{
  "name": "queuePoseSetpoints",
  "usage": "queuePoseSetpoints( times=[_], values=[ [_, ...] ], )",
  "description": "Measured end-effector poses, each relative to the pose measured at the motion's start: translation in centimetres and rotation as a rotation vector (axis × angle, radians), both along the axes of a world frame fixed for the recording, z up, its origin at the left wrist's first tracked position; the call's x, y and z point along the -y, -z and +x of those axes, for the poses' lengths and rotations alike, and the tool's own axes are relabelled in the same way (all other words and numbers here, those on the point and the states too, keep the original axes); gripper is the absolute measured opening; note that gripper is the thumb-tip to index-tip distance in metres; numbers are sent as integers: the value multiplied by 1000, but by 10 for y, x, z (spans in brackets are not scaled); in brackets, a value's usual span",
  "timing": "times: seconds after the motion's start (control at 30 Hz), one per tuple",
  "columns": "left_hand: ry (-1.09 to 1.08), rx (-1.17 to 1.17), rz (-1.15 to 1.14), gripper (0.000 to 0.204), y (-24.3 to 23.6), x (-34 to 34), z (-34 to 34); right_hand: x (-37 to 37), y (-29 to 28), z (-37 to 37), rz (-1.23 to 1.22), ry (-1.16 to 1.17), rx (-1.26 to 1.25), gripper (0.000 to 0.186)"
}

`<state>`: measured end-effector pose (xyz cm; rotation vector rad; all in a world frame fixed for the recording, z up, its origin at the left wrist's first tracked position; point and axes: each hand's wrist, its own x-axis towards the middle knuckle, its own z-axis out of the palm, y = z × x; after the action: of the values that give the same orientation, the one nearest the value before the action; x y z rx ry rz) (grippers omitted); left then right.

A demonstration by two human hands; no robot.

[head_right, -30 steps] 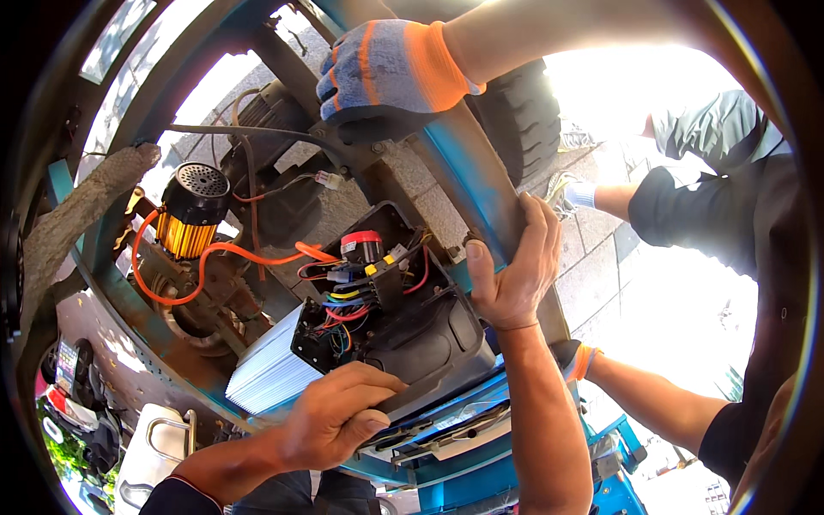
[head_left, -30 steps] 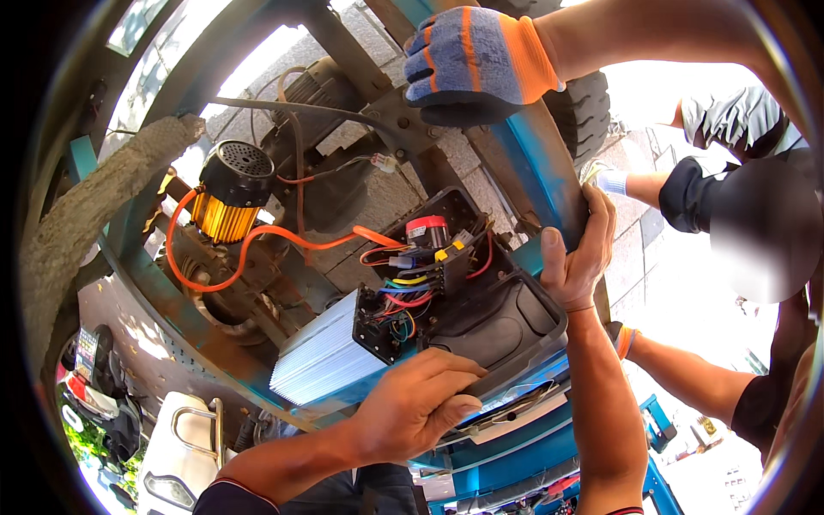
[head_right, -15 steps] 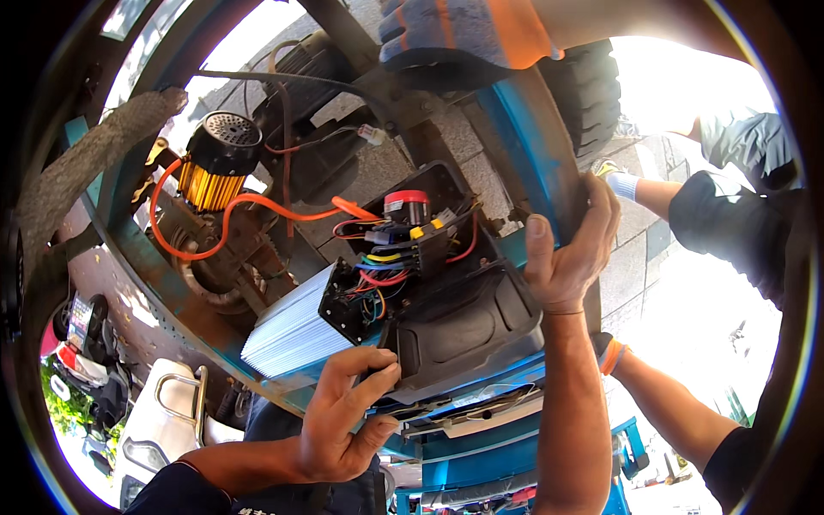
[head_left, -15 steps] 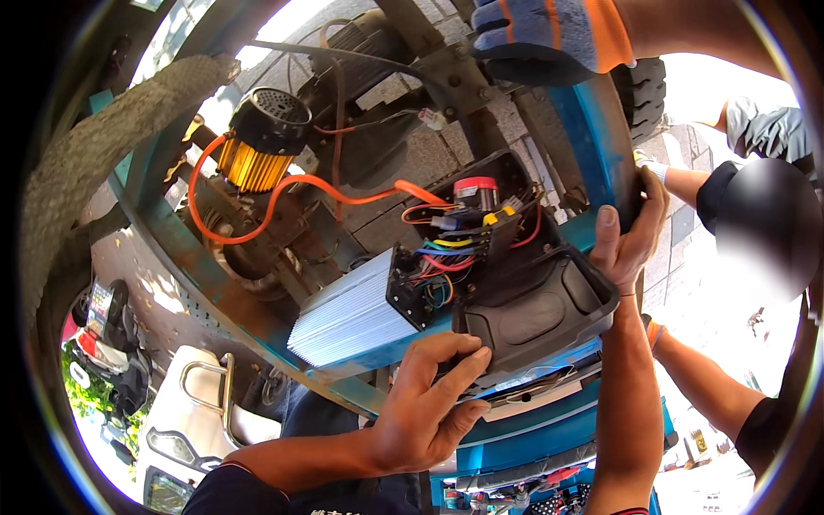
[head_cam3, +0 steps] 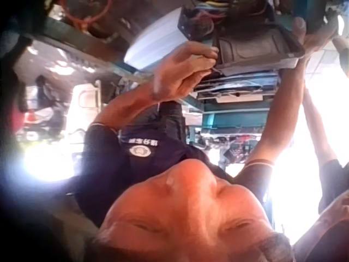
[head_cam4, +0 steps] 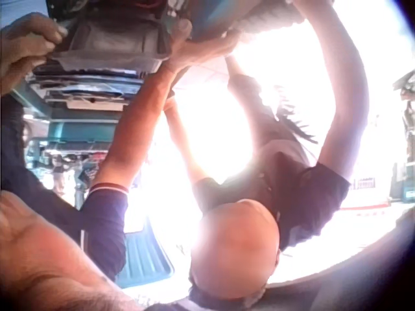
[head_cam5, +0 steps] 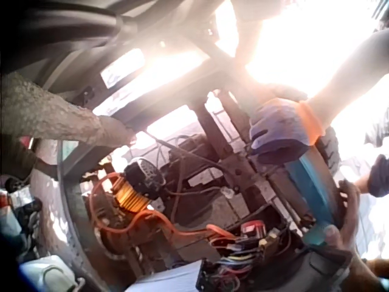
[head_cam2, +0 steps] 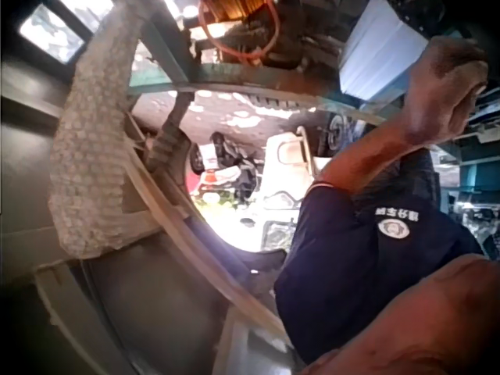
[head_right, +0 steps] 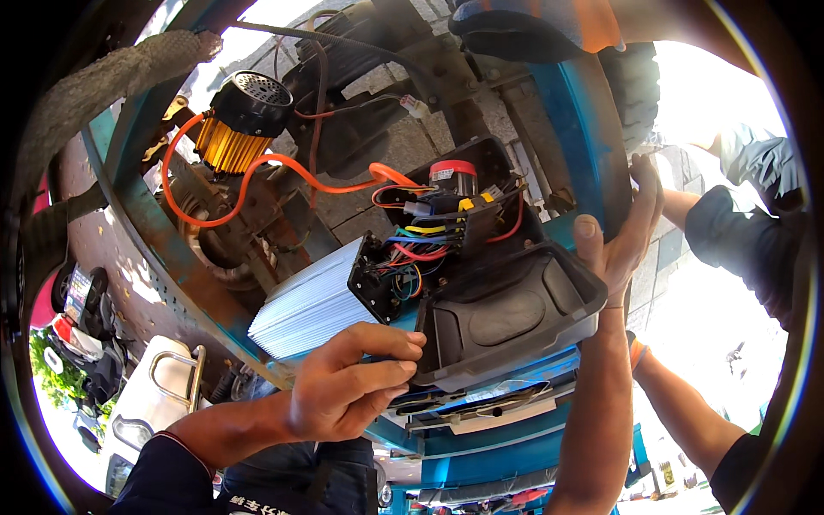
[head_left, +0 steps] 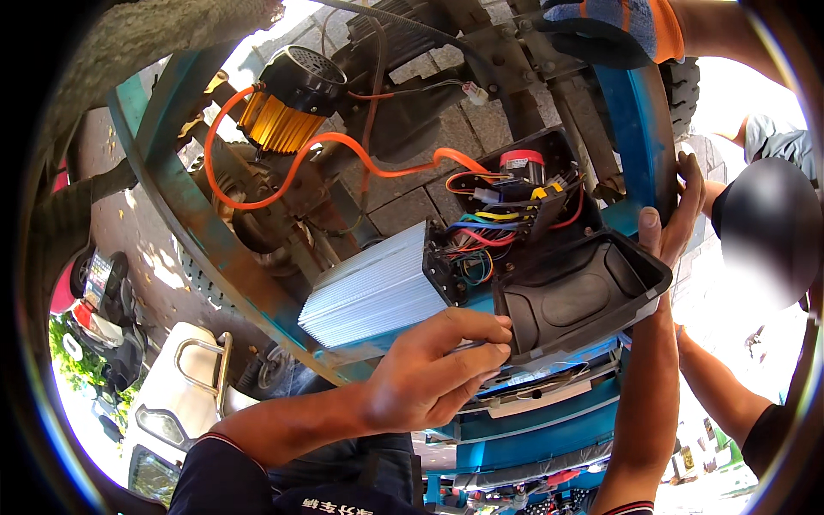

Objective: The person uses a cordless drill to secure a silver heat sink and a black control box onto the frame of a blue electric three-wheeler. They then connect various colored wires to the terminals of the control box and route the cables within the vehicle's chassis.

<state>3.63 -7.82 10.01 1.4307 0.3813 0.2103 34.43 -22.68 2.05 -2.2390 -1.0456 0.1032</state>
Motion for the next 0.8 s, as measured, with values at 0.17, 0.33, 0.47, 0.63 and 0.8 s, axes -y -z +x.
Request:
queuePoseSetpoints(
  times=[0.17,0.33,0.47,0.63,0.8],
  values=[
    [-50,-58,146,34,-8,7,-7,2,1,4,1,-25,41,93],
    [-117,-95,172,42,-24,29,-8,1,-7,11,31,-70,34,79],
    [-79,14,288,39,-6,21,-11,-9,-67,-18,223,-238,-421,83],
    [151,99,577,33,36,-28,-5,-25,-122,-74,-25,-351,-350,85],
    [398,-194,972,16,47,-31,28,-19,-115,-81,115,-298,-280,72]
  ],
)
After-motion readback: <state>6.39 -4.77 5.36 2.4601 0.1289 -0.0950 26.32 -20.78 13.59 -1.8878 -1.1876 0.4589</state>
